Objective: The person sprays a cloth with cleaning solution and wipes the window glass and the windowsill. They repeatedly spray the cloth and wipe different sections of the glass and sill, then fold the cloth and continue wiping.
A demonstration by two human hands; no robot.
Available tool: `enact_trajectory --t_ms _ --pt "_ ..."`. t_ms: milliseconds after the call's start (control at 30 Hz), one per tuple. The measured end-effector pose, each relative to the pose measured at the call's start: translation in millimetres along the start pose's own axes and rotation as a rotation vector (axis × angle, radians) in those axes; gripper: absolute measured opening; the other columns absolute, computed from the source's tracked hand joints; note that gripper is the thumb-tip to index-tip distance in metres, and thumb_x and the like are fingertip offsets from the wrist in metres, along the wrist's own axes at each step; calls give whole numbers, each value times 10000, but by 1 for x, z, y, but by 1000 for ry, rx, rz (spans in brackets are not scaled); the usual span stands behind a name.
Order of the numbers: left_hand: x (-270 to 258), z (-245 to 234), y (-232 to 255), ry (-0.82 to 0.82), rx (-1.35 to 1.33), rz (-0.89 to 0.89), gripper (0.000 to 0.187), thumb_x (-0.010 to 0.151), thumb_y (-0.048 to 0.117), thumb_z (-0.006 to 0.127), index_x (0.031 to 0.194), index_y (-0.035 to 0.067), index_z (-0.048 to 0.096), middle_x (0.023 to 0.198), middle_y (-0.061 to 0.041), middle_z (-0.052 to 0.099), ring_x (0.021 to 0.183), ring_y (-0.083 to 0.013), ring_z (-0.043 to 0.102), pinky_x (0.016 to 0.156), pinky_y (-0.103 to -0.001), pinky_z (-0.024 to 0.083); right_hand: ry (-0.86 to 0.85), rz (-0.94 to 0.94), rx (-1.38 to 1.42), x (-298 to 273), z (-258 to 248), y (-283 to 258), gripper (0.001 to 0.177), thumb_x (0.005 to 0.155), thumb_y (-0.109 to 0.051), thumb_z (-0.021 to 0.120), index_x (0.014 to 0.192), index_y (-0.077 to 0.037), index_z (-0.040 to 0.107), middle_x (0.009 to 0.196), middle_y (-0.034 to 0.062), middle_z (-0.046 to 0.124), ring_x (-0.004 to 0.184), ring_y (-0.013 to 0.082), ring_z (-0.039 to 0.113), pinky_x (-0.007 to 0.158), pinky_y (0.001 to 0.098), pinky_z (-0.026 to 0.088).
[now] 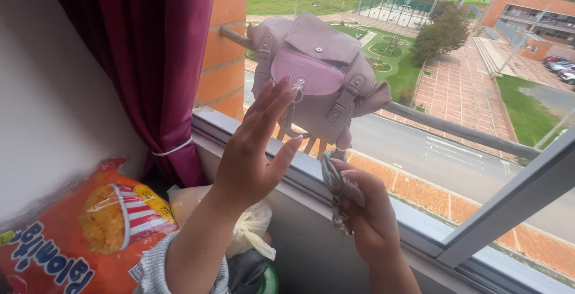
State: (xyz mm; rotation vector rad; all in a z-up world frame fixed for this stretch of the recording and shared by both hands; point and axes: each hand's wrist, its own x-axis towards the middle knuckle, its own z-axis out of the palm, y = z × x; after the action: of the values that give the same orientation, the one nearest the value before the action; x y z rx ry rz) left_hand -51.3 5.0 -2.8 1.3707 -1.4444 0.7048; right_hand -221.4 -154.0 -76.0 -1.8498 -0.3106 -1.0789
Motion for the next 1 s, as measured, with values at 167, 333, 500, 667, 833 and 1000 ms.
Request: enact_trajectory --t_ms 167,333,500,667,833,1000 --pt "-17 -16 45 -69 -74 -200 524 1063 242 561 1543 125 386 1643 -139 414 1561 -322 398 1252 -458 399 -12 196 1007 -5 8 22 593 961 -36 614 1481 -148 351 1489 297 424 1161 559 553 592 591 655" --pt "-51 -21 95 -113 -232 -636 678 966 447 542 1546 126 400 1567 -71 526 1401 -236 577 1092 -407 485 78 387 1238 -18 41 40 725 893 -191 660 1561 -173 379 1458 235 540 1204 463 582 1056 700 384" --pt "-99 -8 117 253 -402 -901 612 861 179 739 1427 48 546 1468 -148 601 1380 -180 568 1106 -290 515 -107 432 1456 -36 68 43 634 1001 -210 554 1591 -116 340 1588 194 421 1423 419 422 1161 575 342" --pt "-131 -7 149 516 -227 -1007 469 836 162 793 1278 75 663 1062 -48 755 931 -99 712 849 -244 610 -354 612 1512 -53 85 30 757 931 -158 712 1585 -184 333 1400 208 568 1124 386 626 784 498 574" --pt "-171 -3 165 745 -92 -1013 386 818 126 819 1173 74 678 1093 -66 752 943 -138 738 845 -259 630 -410 721 1546 -69 99 21 763 854 7 743 1505 -160 383 1397 240 544 1003 383 671 755 624 582" --pt "-199 -2 195 881 53 -943 209 889 69 760 1080 57 675 989 -67 704 834 -125 721 750 -289 660 -378 729 1216 -81 102 9 424 935 -9 569 1345 -113 532 1310 192 620 1148 296 613 978 419 482"
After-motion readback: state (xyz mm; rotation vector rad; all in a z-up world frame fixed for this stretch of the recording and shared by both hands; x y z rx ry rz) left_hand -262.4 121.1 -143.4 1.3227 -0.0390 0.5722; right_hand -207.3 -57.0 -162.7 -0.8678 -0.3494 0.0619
